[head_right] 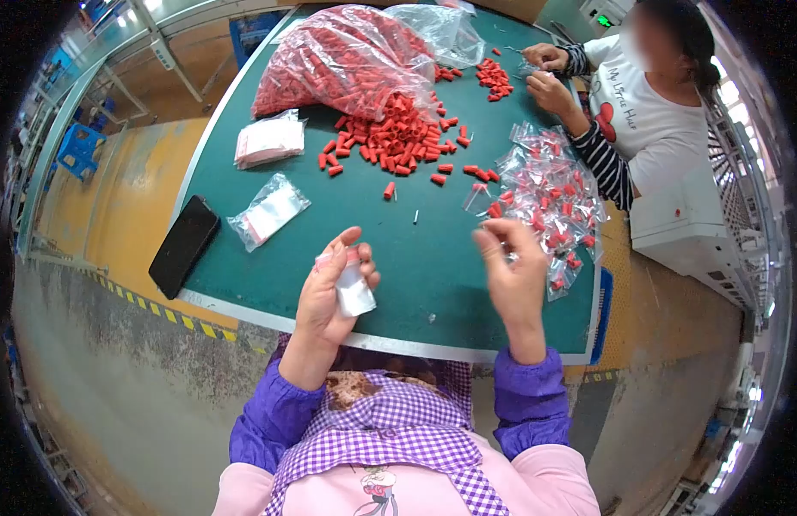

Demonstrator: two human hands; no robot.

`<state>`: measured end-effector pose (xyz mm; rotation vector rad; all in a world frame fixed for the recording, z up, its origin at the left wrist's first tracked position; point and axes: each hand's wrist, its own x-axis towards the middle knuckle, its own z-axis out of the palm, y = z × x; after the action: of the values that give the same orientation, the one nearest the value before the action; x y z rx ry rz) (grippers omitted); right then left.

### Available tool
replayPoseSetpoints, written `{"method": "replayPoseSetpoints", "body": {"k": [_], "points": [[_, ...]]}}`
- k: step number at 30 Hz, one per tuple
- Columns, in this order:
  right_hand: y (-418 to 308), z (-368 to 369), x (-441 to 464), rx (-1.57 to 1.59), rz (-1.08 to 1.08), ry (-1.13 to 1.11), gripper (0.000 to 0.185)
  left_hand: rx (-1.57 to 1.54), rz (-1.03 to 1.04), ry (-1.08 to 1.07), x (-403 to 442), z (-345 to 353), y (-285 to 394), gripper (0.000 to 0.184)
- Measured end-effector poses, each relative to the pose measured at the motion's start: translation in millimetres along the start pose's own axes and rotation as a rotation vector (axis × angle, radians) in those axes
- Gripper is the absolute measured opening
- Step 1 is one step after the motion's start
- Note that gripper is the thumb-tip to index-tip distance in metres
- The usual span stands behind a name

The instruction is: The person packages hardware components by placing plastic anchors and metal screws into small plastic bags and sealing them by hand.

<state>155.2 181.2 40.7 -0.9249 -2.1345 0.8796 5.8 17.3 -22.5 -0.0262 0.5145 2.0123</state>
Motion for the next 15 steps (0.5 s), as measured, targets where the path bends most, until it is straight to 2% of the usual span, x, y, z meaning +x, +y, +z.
{"method": "replayPoseSetpoints", "body": {"k": [3, 4, 5, 8, 10, 15], "points": [[-11.1, 41.3, -21.7, 0.416, 0.191, -0.393, 0.015, -0.017, 0.029, 0.009, 1.0, 5.1, -2.1, 0.038], [-26.1, 50.6, -24.6, 0.555, 0.339, -0.481, 0.016, -0.02, 0.052, 0.022, 0.9, 6.0, -2.7, 0.039], [-28.6, 62.1, -27.5, 0.663, 0.394, -0.54, 0.016, -0.023, 0.072, 0.034, 0.0, 6.9, -3.4, 0.039], [-26.8, 87.0, -33.1, 0.676, 0.361, -0.581, 0.013, -0.05, 0.075, -0.014, -2.8, 9.3, -4.2, 0.039], [-26.8, 95.3, -33.7, 0.707, 0.288, -0.475, 0.011, -0.06, 0.081, -0.006, -4.2, 8.9, -2.4, 0.039], [-30.0, 88.6, -27.9, 0.608, 0.327, -0.395, 0.011, -0.084, 0.024, -0.027, -6.9, 9.9, 2.0, 0.039]]}}
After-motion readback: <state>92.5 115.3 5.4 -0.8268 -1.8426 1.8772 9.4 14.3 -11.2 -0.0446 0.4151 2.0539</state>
